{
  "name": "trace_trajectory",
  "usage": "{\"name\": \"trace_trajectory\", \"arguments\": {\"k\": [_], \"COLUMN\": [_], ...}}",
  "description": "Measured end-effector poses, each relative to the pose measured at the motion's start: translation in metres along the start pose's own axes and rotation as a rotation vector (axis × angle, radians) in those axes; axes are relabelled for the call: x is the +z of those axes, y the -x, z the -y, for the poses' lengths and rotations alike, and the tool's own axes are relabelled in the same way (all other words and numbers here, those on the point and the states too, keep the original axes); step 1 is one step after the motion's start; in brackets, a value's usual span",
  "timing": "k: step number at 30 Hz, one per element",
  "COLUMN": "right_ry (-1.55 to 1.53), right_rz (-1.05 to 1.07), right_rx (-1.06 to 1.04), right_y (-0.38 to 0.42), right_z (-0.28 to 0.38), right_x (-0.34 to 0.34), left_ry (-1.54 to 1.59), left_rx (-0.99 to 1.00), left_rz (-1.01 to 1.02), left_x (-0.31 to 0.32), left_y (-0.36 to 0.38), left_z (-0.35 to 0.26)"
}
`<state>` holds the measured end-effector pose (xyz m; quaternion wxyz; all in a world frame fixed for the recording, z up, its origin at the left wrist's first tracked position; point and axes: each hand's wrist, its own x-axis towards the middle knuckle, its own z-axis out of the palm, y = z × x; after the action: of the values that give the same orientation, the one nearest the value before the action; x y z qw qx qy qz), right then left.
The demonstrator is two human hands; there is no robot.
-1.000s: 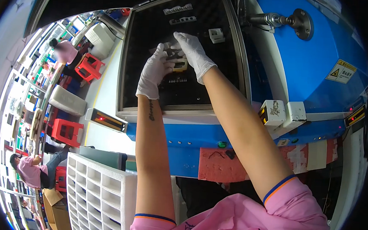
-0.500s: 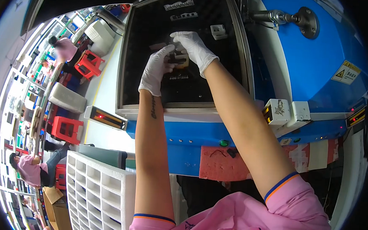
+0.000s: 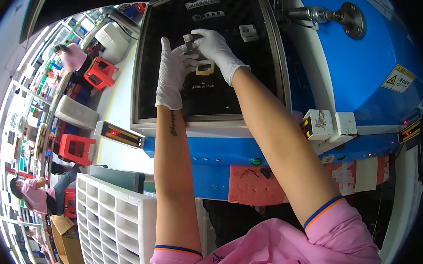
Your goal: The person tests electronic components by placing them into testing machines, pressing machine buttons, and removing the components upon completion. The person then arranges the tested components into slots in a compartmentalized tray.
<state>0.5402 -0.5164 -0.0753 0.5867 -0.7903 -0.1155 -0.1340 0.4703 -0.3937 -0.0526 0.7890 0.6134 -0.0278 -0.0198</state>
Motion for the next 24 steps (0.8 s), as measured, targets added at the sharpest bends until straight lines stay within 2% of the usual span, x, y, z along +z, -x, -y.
{"name": "trace_trajectory", "arguments": {"k": [5,13,21,24], "right_ry": [0.071,0.187,0.256,0.248], "right_rz": [0.042,-0.054,-0.002,-0.04], "right_rx": [-0.032,-0.067,-0.086,-0.131], "right_y": [0.007,0.009,0.015,0.013], "right_z": [0.007,0.006,0.01,0.008], "right_x": [-0.005,-0.005,-0.01,-0.007], "left_ry": [0.05,0.026,0.002,-0.002], "left_rx": [0.006,0.027,0.019,0.02], "left_rz": [0.02,0.068,-0.014,0.023], "left_x": [-0.001,0.001,0.003,0.002], "left_y": [-0.002,0.0,0.0,0.0], "left_z": [-0.001,-0.001,0.0,-0.001]}}
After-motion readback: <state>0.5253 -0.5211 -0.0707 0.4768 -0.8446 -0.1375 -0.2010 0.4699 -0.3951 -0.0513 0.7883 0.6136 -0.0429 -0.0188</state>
